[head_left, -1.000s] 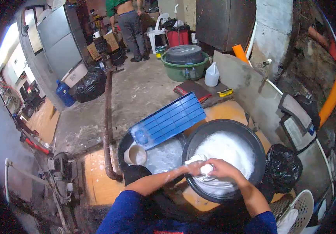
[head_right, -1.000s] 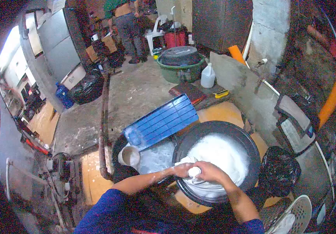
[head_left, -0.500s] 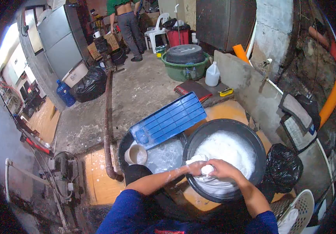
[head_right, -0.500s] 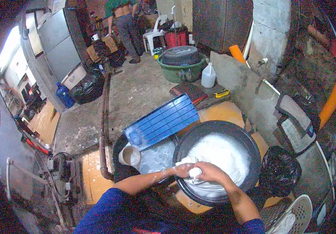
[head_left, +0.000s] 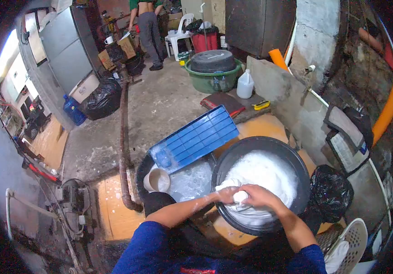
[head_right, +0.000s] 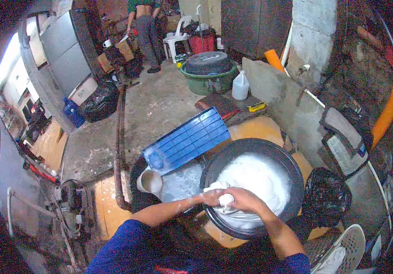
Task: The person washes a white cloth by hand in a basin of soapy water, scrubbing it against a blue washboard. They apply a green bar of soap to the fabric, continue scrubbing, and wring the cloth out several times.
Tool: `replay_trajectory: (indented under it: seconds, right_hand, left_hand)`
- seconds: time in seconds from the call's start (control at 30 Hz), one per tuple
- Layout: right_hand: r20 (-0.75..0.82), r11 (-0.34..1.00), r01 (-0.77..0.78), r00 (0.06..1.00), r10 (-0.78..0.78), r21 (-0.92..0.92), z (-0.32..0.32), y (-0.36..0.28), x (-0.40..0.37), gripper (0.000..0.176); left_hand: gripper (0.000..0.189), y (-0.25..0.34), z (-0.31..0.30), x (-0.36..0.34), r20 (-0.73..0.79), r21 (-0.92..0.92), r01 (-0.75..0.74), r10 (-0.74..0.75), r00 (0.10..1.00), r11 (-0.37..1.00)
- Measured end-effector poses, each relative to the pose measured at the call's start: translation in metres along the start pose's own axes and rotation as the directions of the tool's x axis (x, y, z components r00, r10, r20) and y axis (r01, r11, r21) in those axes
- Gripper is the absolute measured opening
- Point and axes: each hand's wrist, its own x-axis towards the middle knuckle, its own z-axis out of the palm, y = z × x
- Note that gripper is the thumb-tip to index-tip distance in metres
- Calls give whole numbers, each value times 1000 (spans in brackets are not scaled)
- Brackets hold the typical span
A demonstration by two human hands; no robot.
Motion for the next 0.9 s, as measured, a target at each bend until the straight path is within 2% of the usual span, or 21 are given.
replay_trajectory:
  seconds: [0.07,0.37,0.47,0.73,0.83,0.9]
  right_hand:
    - [-6,1000,7,1000,-7,-24,2,3,1,41]
    - [-2,1000,5,1000,-5,-2,0,-2,1,41]
    - [80,998,-68,994,67,11,0,1,2,43]
    - [30,999,-22,999,23,-37,10,13,2,42]
    - [23,999,-27,999,27,-32,11,13,1,40]
    - [26,999,-34,999,35,-28,10,11,1,40]
  left_hand:
    - [40,-10,6,1,-4,-4,-5,5,1000,1000]
    - [41,14,-9,-3,10,-16,-18,18,1000,1000]
    - [42,25,-15,-3,22,-16,12,-11,1000,1000]
    - [42,24,-14,-6,5,20,-42,41,999,999]
    - [40,38,-21,-7,41,4,44,-44,998,999]
    - [39,17,-9,-4,21,0,-8,8,1000,1000]
